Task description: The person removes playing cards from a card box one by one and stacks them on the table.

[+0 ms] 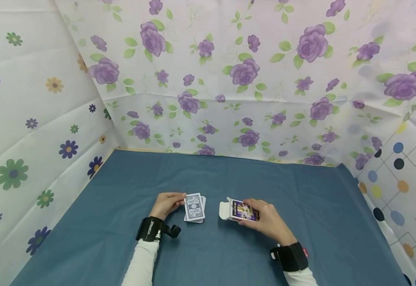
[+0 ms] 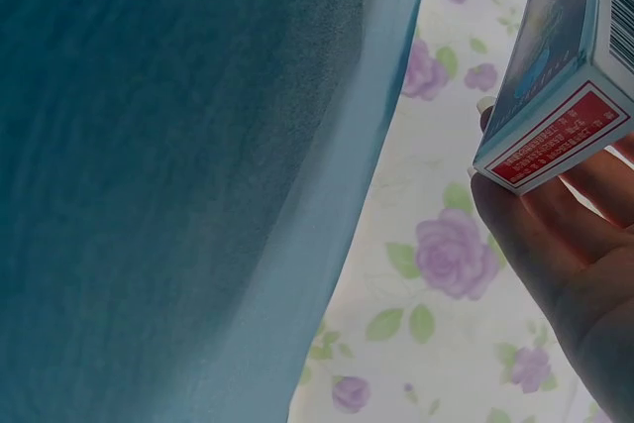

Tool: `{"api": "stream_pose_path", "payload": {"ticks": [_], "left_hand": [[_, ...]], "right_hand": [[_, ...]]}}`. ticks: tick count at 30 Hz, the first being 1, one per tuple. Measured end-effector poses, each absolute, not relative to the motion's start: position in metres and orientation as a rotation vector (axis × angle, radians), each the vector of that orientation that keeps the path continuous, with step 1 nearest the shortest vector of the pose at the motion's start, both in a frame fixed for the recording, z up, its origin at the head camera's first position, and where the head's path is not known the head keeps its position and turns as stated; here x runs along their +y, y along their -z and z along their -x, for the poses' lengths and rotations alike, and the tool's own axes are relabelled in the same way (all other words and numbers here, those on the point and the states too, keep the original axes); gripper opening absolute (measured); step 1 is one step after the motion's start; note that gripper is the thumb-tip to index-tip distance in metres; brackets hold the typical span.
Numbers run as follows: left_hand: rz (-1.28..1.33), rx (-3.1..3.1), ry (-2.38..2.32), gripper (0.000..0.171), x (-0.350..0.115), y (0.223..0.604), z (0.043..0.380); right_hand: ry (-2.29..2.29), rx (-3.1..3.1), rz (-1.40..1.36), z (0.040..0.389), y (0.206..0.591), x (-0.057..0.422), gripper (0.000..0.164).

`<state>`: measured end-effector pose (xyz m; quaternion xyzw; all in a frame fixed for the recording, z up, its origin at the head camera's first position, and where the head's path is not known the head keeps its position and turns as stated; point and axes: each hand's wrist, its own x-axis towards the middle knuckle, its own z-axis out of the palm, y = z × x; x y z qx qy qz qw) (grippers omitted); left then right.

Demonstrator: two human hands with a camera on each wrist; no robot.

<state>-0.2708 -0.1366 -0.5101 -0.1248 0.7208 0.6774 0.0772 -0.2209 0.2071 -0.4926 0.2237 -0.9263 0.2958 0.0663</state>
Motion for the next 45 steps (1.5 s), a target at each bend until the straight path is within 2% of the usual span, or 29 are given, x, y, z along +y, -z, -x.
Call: {"api": "stream_pose_path", "payload": {"ticks": [9,22,39,42,45], "left_hand": [[0.374,2.319,-1.947,0.028,-0.133,0.524,0.283],[0.332,2.707,-1.791,0.015,-0.112,0.521,0.278],[0.274,2.819,-1.676,0.019,-0.107,0.520,0.276],[0.210,2.925,-1.577,0.022,-0.099,0.510,0.266],[-0.013,2.917,-1.554,0.019,-0.082,0.494,0.251]], "right_hand": [[-0.911,-2.796,-0.677,0.220,0.495,0.209,0.066],[-0.930,-2.794,-0.655,0.222,0.494,0.212,0.065],[-0.908,-2.804,-0.660,0.223,0.494,0.211,0.066],[-0.893,-2.806,-0.667,0.222,0.493,0.211,0.066],[-0.872,-2.803,-0.673,0.221,0.491,0.210,0.065]]}}
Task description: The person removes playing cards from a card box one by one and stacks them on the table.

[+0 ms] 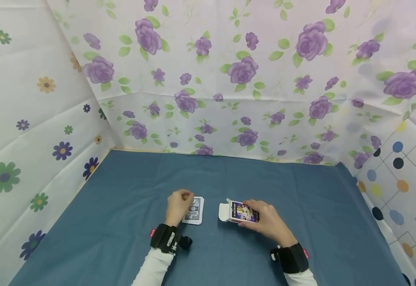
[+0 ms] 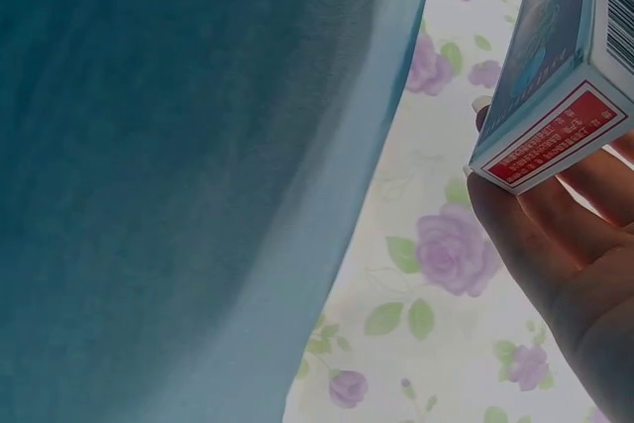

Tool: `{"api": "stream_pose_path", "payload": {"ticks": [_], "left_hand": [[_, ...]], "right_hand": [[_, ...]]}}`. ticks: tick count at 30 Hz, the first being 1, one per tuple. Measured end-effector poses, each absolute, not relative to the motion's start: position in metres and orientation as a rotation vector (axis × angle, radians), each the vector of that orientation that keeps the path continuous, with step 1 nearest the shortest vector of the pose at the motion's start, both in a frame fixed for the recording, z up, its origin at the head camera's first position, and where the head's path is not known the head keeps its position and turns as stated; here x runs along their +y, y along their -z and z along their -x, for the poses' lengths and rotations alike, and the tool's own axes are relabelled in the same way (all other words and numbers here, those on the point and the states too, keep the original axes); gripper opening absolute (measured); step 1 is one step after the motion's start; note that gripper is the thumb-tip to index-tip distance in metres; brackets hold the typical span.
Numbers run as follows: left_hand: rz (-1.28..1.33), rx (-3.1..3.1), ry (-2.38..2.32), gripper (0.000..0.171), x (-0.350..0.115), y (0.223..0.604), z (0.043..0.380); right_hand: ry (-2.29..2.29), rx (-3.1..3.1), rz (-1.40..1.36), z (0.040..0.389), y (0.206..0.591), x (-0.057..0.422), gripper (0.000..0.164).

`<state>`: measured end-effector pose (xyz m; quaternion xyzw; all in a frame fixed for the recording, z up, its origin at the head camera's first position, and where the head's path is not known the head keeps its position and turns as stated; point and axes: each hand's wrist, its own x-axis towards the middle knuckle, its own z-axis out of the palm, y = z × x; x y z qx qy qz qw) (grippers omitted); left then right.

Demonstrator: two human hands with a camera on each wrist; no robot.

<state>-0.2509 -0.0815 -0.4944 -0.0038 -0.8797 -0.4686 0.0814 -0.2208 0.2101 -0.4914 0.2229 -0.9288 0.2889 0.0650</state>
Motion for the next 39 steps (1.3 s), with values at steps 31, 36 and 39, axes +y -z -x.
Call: {"api": "stream_pose_path", "payload": {"ticks": [31,36,39], "left_hand": [[0.422,-2.737,2.081,0.022,-0.028,0.482,0.227],[0.425,-2.708,2.162,0.025,-0.037,0.480,0.226],[0.390,-2.674,2.229,0.025,-0.045,0.480,0.223]], "right_hand": [[-0.874,-2.732,-0.796,0.215,0.486,0.204,0.063],[-0.872,-2.723,-0.792,0.216,0.486,0.204,0.062],[-0.871,-2.729,-0.787,0.215,0.488,0.203,0.062]]}}
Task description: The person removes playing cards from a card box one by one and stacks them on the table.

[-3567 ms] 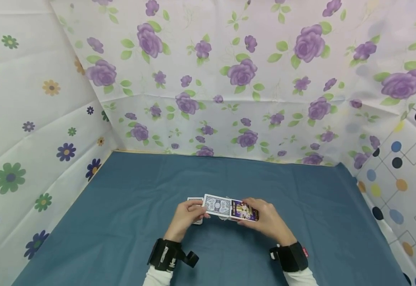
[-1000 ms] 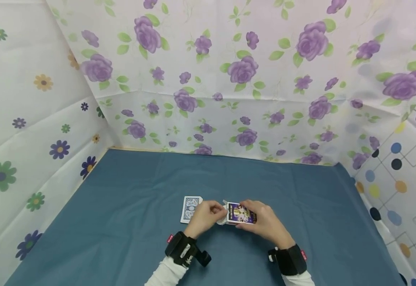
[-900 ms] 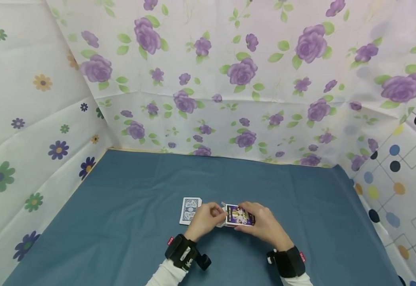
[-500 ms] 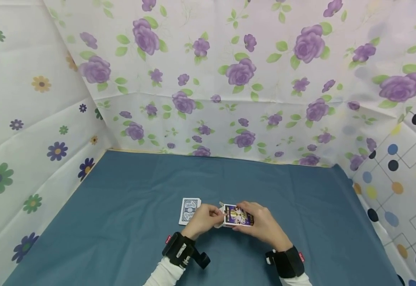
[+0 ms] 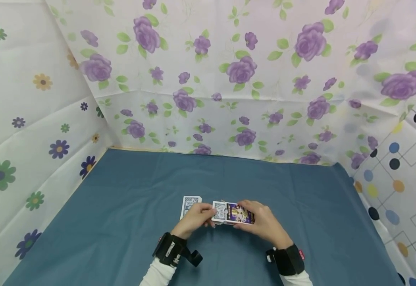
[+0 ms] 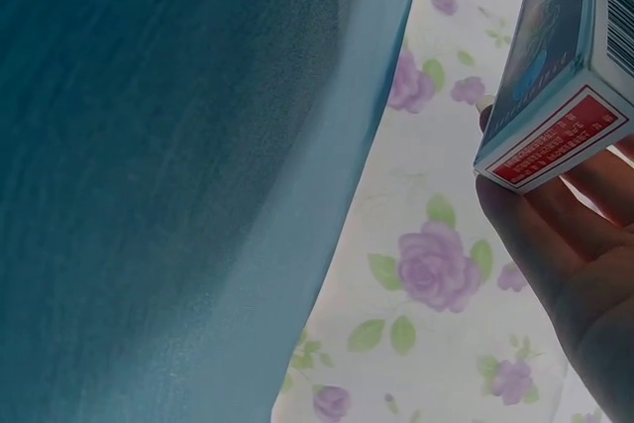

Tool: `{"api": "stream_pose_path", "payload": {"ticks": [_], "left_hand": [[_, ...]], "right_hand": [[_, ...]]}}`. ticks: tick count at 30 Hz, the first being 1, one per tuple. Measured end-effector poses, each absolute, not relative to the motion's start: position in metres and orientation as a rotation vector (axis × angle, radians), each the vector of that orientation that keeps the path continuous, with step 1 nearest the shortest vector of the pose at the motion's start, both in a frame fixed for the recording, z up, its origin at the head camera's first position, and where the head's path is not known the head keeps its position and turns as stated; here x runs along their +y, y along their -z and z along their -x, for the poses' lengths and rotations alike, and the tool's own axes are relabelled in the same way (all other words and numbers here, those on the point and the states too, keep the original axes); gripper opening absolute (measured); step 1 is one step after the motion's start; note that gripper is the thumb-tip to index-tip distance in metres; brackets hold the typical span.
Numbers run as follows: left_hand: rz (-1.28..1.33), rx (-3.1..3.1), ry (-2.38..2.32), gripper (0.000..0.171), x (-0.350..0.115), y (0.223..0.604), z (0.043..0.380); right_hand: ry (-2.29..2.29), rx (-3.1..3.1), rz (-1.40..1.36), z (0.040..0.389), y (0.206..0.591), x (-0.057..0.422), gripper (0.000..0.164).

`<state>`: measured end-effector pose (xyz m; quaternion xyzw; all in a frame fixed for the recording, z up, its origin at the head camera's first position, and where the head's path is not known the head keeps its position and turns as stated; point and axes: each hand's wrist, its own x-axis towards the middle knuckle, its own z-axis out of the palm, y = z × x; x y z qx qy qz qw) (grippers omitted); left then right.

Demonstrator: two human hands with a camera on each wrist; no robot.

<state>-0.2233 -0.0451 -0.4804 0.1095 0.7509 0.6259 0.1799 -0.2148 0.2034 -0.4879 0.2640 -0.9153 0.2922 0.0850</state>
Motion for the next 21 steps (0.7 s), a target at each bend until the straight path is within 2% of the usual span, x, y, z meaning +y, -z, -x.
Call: {"api": "stream_pose_path", "payload": {"ticks": [11,16,21], "left_hand": [[-0.213,1.982,-1.909,0.022,-0.083,0.485,0.227],[-0.217,1.944,-1.932,0.039,-0.102,0.484,0.232],[-0.115,1.939,-2.005,0.043,-0.117,0.488,0.241]], "right_hand": [[-0.858,-2.762,-0.749,0.213,0.493,0.200,0.064],[-0.866,-2.775,-0.722,0.213,0.493,0.199,0.064],[-0.870,-2.773,-0.722,0.215,0.493,0.199,0.065]]}}
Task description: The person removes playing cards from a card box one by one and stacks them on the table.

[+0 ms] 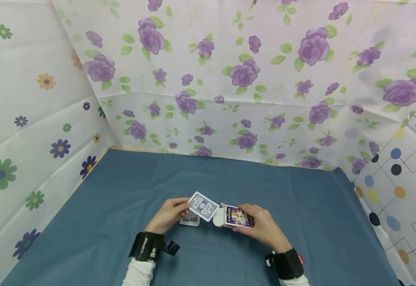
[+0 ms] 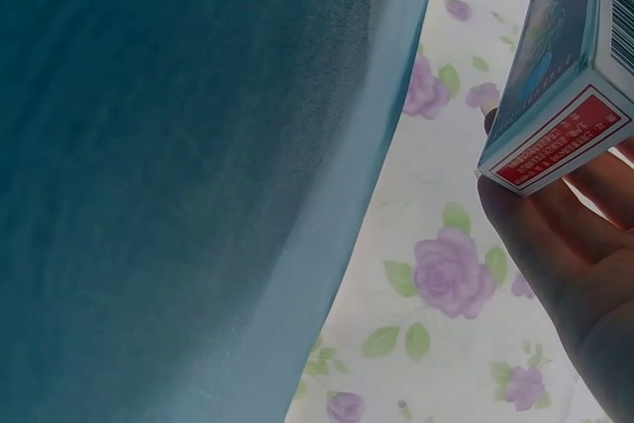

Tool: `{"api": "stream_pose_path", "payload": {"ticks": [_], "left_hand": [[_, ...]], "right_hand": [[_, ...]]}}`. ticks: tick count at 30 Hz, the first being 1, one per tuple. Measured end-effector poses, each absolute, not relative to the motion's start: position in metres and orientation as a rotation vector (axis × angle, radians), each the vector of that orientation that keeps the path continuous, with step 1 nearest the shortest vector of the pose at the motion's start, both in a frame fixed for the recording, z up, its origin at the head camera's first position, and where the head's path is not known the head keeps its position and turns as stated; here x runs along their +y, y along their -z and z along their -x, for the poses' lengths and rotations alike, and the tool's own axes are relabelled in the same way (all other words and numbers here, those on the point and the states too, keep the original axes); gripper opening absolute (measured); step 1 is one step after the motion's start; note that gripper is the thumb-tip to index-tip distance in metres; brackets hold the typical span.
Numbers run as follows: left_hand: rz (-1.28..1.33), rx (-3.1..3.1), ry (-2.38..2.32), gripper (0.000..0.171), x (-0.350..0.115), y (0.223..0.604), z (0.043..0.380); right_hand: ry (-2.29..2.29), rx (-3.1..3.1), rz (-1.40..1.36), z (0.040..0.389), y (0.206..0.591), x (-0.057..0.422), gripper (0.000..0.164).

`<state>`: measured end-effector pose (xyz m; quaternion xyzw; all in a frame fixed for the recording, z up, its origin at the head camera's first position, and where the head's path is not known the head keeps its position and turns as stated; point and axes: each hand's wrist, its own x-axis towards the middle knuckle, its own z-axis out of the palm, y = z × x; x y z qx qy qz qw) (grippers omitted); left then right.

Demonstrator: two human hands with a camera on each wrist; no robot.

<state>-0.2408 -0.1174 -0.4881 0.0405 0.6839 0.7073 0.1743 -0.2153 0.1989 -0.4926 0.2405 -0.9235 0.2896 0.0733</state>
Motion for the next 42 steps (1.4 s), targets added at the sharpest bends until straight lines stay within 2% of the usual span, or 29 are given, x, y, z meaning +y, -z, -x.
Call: {"api": "stream_pose_path", "payload": {"ticks": [8,17,32,39,42], "left_hand": [[0.251,2.133,-2.128,0.035,-0.127,0.501,0.258],[0.387,2.347,-2.007,0.027,-0.119,0.518,0.270],[0.351,2.841,-1.739,0.014,-0.105,0.527,0.269],[0.325,2.893,-1.634,0.015,-0.105,0.526,0.270],[0.278,2.900,-1.557,0.021,-0.105,0.523,0.270]], "right_hand": [[-0.888,-2.800,-0.697,0.216,0.494,0.199,0.066],[-0.892,-2.812,-0.674,0.217,0.494,0.200,0.066],[-0.907,-2.829,-0.646,0.217,0.498,0.204,0.067],[-0.913,-2.829,-0.647,0.217,0.498,0.204,0.067],[-0.915,-2.825,-0.647,0.218,0.498,0.204,0.067]]}}
